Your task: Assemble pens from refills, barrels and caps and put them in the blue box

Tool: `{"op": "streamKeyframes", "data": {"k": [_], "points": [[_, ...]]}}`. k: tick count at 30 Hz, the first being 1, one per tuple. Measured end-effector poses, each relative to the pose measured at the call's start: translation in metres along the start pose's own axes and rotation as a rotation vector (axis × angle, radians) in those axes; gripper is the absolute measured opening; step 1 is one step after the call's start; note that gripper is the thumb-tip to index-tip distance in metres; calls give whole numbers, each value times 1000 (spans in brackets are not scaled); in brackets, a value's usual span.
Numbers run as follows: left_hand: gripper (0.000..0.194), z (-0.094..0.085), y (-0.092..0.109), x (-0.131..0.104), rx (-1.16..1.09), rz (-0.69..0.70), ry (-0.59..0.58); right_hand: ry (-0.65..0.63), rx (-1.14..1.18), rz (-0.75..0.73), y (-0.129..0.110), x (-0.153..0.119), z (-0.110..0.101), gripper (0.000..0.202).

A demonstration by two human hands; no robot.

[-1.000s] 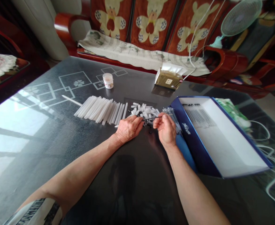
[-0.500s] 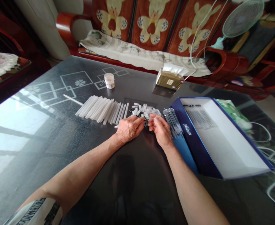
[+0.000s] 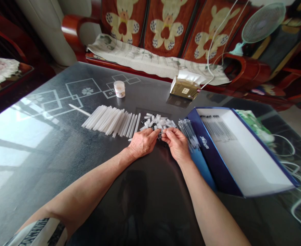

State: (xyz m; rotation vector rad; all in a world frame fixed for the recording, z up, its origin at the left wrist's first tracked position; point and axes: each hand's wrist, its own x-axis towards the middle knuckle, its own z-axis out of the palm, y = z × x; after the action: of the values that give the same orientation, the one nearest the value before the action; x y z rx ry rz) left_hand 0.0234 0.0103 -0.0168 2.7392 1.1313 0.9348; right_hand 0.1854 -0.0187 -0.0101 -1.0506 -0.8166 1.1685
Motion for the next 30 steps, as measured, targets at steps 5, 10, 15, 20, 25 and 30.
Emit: {"op": "streamKeyframes", "data": {"k": [5,10,15,20,25,30], "points": [[36,0,0,0,-35,4,-6,-46,-439,-117,-2,-3,1,14],[36,0,-1,1,-7,-5,13,-129,-773,-180,-18,3,-18,18],[32,0,-1,1,-14,-26,27,-361,-1063,-120,-30,5,-36,15],[27,2,-1,1,-92,-38,44,-463,-1259,-167,-35,1,-34,15],[20,2,-1,1,-142,-32,55,-445,-1043,-127,-33,0,-25,11],[21,2,-2,1,-109,-17,49,-283,-651,-58,-18,0,-16,26]]}}
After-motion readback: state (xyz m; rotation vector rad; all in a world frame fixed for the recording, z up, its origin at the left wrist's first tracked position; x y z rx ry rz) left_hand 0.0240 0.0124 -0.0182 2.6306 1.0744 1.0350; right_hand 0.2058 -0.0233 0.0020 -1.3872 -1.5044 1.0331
